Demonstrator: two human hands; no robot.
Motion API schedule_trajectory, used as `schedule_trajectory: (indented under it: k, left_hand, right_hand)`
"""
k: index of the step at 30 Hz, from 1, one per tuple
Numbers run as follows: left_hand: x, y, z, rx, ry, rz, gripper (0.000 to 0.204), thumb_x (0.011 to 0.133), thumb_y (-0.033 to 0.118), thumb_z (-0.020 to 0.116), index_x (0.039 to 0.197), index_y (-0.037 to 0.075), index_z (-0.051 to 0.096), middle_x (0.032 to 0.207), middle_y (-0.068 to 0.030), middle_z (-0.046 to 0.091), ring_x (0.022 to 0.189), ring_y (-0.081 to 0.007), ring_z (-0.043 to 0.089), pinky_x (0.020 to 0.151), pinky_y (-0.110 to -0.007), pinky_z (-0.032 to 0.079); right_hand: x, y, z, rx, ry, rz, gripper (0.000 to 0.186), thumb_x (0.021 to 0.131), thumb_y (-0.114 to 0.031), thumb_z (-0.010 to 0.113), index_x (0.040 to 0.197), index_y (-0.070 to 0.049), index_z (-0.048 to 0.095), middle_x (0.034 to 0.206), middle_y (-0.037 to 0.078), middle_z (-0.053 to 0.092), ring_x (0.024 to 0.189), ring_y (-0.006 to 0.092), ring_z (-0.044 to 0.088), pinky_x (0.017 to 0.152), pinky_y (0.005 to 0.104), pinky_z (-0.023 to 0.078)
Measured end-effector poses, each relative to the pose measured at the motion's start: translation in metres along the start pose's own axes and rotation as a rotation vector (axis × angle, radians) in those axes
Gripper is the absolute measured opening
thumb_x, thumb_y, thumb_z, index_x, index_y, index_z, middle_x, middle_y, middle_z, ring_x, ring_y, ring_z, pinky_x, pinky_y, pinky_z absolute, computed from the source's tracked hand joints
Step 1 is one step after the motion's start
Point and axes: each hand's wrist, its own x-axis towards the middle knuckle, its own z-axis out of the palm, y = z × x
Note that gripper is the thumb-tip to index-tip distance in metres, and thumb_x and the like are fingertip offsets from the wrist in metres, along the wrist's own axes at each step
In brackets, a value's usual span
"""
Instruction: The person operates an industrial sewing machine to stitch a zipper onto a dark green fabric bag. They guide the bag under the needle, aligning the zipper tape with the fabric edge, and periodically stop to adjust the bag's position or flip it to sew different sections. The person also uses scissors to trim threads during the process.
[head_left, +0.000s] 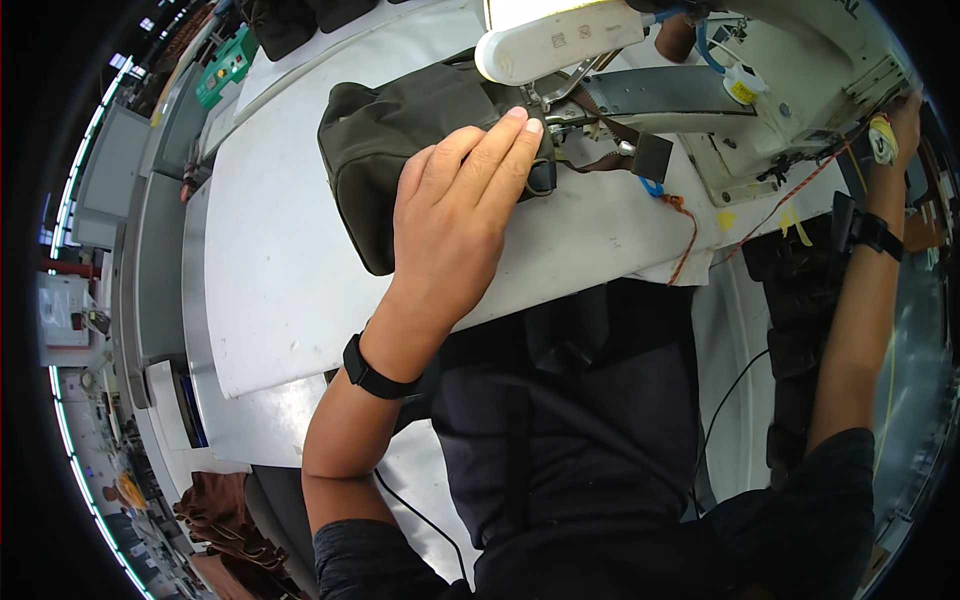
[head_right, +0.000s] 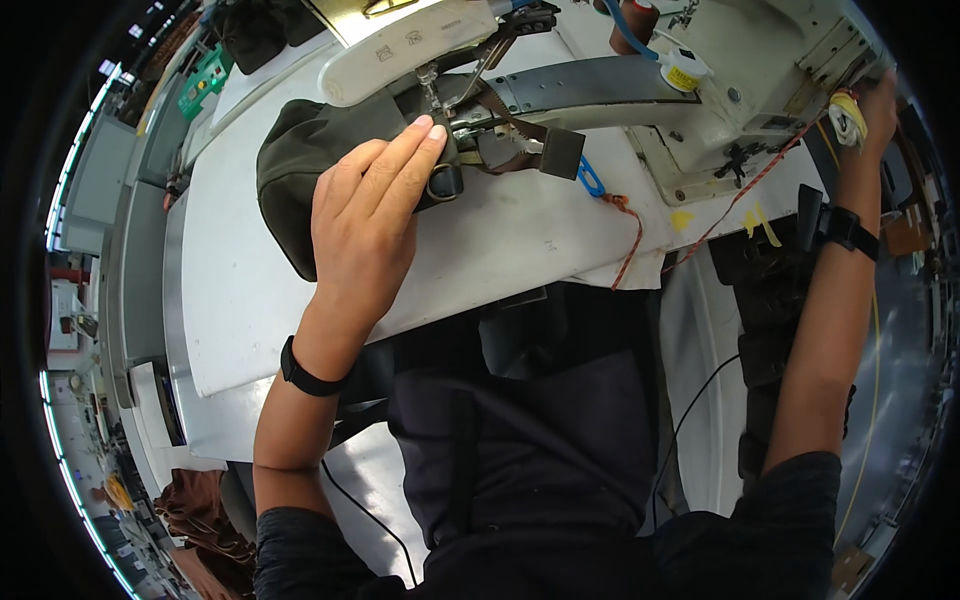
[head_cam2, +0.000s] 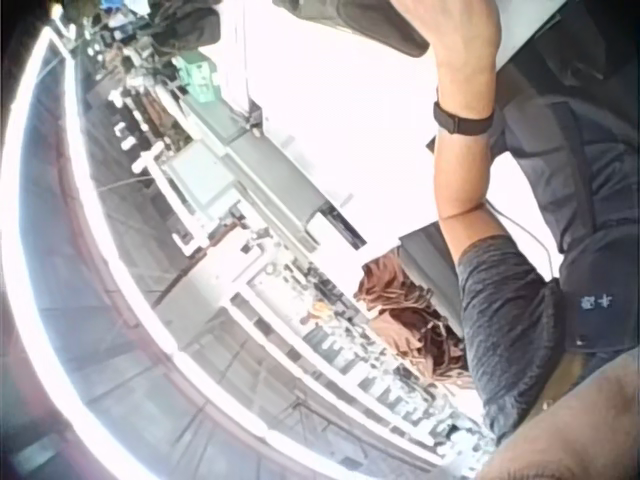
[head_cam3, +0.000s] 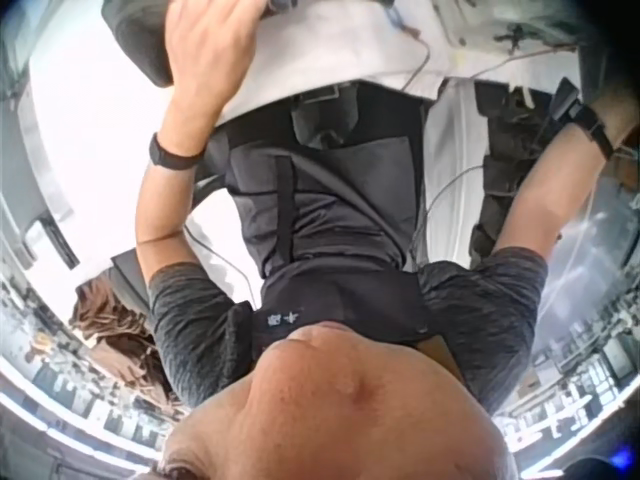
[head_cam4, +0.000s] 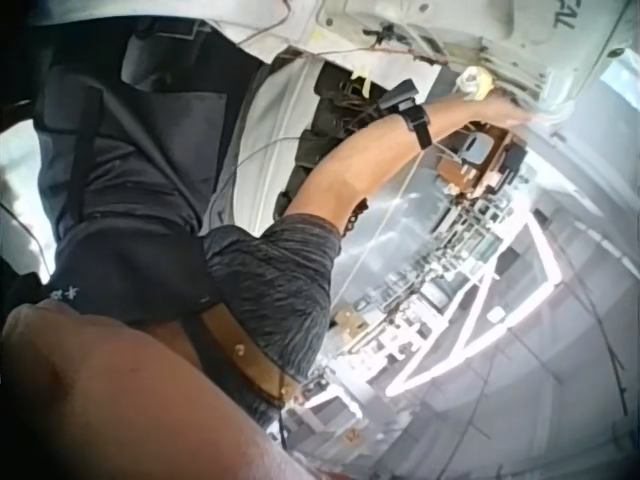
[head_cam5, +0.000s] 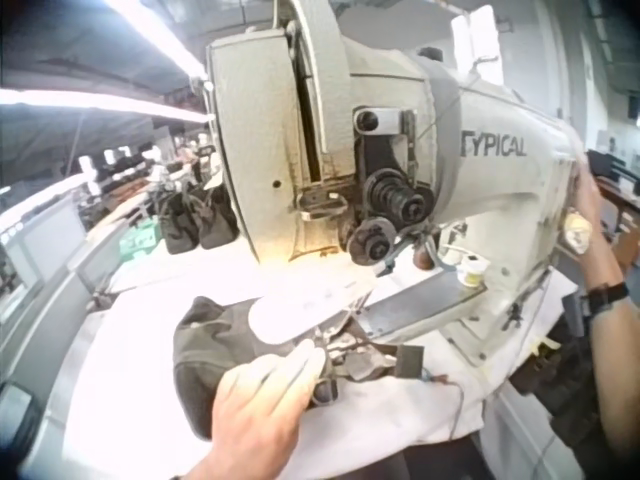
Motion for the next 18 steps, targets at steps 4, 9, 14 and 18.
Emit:
schedule_trajectory:
  k: [4, 9, 14, 18]
  left_hand:
    - [0.0, -0.001, -0.001, -0.01, -0.012, 0.003, 0.048, 0.083, -0.004, 0.071, 0.129, 0.009, 0.075, 0.131, 0.0003, 0.073, 0.108, -0.0194, 0.064, 0.092, -0.033, 0.049]
    - [-0.002, -0.005, 0.002, -0.005, -0.001, 0.071, 0.043, 0.088, 0.006, 0.065, 0.13, 0.003, 0.072, 0.133, -0.0051, 0.071, 0.111, -0.0208, 0.062, 0.092, -0.035, 0.048]
    - [0.001, 0.0, -0.002, -0.023, -0.025, 0.016, 0.049, 0.083, -0.003, 0.072, 0.13, 0.009, 0.075, 0.131, 0.0003, 0.074, 0.107, -0.0191, 0.064, 0.09, -0.032, 0.049]
    - [0.0, -0.002, -0.002, -0.004, -0.028, 0.021, 0.047, 0.083, -0.002, 0.072, 0.129, 0.009, 0.075, 0.131, 0.0003, 0.074, 0.107, -0.0188, 0.064, 0.09, -0.032, 0.05]
  right_hand:
    - [-0.005, 0.012, -0.005, -0.126, -0.013, -0.079, 0.067, 0.107, -0.057, 0.049, 0.115, 0.005, 0.075, 0.103, 0.013, 0.078, 0.091, 0.0208, 0.073, 0.085, 0.0363, 0.054]
    - [0.005, 0.021, -0.006, -0.224, -0.001, -0.144, 0.069, 0.106, -0.059, 0.048, 0.114, 0.004, 0.075, 0.101, 0.012, 0.078, 0.09, 0.0203, 0.072, 0.086, 0.0365, 0.053]
    - [0.055, 0.05, -0.029, -0.586, 0.012, -0.579, 0.061, 0.105, -0.058, 0.05, 0.118, -0.003, 0.075, 0.106, 0.011, 0.079, 0.095, 0.0215, 0.074, 0.088, 0.0353, 0.053]
    - [0.024, 0.034, -0.011, -0.403, -0.017, -0.289, 0.05, 0.106, -0.054, 0.05, 0.127, -0.012, 0.069, 0.115, 0.01, 0.078, 0.1, 0.0239, 0.075, 0.091, 0.0346, 0.054]
